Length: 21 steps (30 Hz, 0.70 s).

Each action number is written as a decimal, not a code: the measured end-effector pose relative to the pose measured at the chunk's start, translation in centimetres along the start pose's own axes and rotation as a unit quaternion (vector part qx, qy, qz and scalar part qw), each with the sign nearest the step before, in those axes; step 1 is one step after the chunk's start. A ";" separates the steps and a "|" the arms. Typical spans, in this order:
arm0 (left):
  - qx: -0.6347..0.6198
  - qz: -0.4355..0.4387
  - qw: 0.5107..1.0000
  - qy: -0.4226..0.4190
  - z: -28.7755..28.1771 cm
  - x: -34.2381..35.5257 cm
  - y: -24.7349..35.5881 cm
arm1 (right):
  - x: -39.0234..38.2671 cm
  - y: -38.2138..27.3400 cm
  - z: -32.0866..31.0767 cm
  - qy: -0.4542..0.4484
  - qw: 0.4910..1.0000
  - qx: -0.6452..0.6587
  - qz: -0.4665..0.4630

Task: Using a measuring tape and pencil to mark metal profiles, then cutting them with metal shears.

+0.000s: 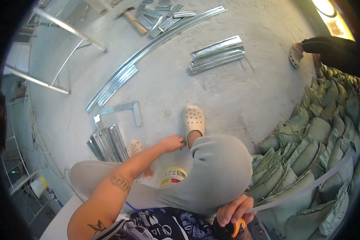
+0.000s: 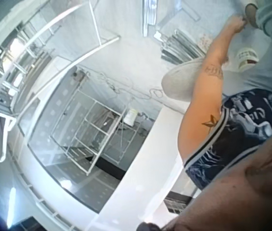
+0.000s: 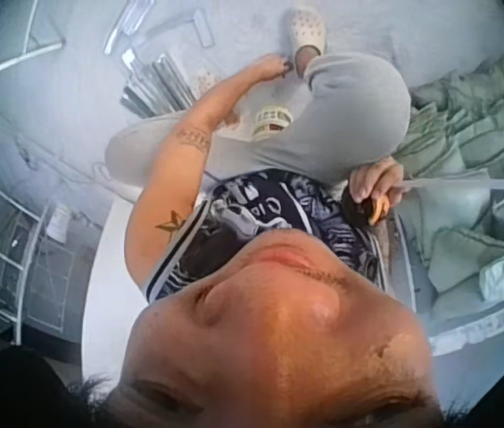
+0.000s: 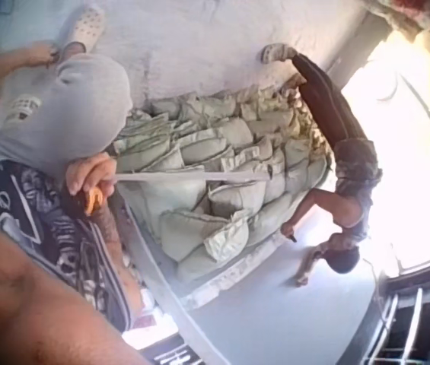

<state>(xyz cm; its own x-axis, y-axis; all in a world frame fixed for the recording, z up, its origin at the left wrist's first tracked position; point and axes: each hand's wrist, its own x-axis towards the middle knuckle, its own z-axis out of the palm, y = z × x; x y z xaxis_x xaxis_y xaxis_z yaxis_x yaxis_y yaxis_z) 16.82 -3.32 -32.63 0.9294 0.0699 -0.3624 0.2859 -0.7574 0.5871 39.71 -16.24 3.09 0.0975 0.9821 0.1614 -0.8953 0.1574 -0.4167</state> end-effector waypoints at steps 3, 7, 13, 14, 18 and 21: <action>0.050 0.043 0.997 0.031 1.4 -0.8 -1.5 | 0.2 -0.5 -1.6 -0.059 0.998 -0.002 -0.015; 0.093 0.122 0.988 0.019 1.6 -1.0 -3.5 | 1.1 -0.5 -1.9 -0.065 0.997 -0.028 -0.008; -0.047 0.071 0.993 0.081 -3.8 -2.9 -6.9 | 1.8 -0.2 -1.4 -0.044 0.996 -0.057 -0.049; -0.109 -0.060 0.992 0.004 -6.6 -3.0 -7.6 | 1.6 -0.2 -1.6 -0.027 0.997 -0.052 -0.058; -0.275 -0.203 0.940 -0.012 -13.8 -2.8 -16.5 | 3.4 -0.1 -2.8 -0.118 0.993 0.005 -0.026; -0.322 -0.281 0.900 0.089 -19.5 3.3 -18.3 | 3.5 -0.5 -2.9 -0.101 0.994 0.011 -0.035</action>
<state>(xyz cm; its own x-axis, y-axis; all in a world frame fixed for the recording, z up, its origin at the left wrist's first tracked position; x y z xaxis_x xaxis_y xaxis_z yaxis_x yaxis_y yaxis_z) 19.22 23.43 -30.49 0.6025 0.4705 -0.6447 0.7447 -0.0408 0.6662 41.79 -12.58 1.27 0.0730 0.9277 0.3662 -0.8987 0.2203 -0.3791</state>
